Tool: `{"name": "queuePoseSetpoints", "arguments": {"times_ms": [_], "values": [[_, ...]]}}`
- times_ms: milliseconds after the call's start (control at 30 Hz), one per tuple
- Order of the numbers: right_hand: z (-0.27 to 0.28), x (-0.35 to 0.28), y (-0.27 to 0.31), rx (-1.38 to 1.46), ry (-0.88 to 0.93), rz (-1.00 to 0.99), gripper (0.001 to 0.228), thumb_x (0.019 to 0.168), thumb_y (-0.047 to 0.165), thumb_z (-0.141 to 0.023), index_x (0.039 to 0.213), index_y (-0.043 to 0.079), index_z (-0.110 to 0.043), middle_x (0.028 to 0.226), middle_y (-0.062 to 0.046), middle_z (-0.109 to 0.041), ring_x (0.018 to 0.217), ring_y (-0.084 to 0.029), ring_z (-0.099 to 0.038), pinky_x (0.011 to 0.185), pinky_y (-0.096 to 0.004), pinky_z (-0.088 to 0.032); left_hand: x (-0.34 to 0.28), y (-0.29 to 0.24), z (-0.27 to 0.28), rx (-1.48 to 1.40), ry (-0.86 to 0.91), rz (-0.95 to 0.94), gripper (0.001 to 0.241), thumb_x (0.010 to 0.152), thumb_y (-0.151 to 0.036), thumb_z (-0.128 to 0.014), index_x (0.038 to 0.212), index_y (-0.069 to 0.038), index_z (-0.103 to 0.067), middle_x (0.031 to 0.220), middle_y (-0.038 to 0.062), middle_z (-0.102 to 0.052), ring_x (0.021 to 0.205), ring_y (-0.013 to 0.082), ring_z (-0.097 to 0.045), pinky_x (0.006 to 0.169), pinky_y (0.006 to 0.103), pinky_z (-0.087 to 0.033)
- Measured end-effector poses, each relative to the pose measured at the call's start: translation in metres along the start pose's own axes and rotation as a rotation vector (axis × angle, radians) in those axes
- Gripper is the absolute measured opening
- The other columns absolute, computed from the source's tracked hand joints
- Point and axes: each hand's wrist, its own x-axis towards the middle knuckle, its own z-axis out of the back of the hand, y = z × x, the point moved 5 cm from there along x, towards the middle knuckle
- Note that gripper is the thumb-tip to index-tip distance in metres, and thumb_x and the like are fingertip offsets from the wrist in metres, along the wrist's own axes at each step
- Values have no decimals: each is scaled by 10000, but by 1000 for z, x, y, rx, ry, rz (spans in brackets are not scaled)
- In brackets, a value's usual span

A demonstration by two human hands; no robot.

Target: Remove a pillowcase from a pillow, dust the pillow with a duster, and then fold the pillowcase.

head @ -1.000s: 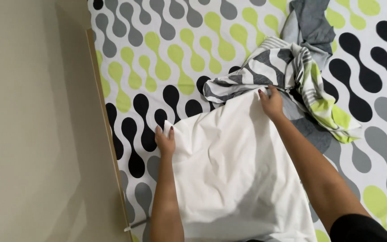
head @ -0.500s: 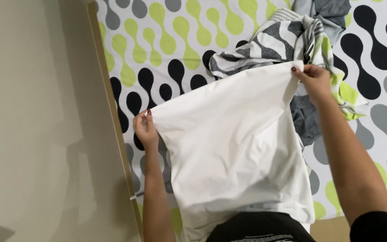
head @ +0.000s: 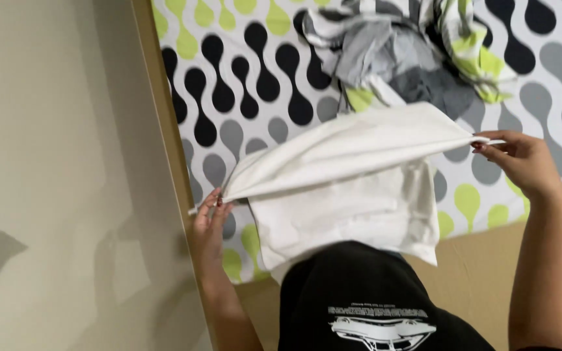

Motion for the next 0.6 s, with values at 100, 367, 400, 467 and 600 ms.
{"name": "queuePoseSetpoints", "arguments": {"times_ms": [100,367,400,467,600], "values": [[-4,-56,-28,17,-42,-21,258,1025,16,-689,1278,-26,-717,1100,-97,-732,982,-127,-641,828,-289,-493,-40,43,20,5,82,113,276,972,-116,-641,1202,36,-647,1490,104,-561,1137,247,-689,1005,352,-552],[-9,-167,-95,196,-168,-98,218,1024,-27,-654,1237,-44,-698,1132,-110,-726,1057,-149,-673,950,-288,-532,-94,108,71,20,479,417,242,1022,-118,-590,1174,59,-652,1184,233,-732,1134,328,-740,999,437,-542],[-10,-176,-102,249,-169,-104,217,1010,-35,-653,1222,-40,-697,1136,-112,-727,1077,-161,-688,989,-296,-542,-97,111,74,-13,510,425,236,1032,-123,-595,1160,67,-647,1157,215,-745,1142,325,-735,1031,442,-549],[-11,-193,-122,303,-177,-115,216,996,-43,-652,1208,-37,-695,1140,-114,-728,1096,-172,-702,1029,-303,-551,-100,132,86,-42,546,438,233,1043,-129,-600,1146,75,-642,1130,197,-759,1149,321,-729,1064,447,-557],[-14,-222,-169,416,-200,-220,245,977,9,-690,1219,-32,-689,1166,-120,-723,1098,-186,-685,1018,-328,-535,-101,206,124,-78,454,523,240,987,-130,-643,1156,22,-720,1080,118,-758,1025,235,-697,924,359,-539]]}}
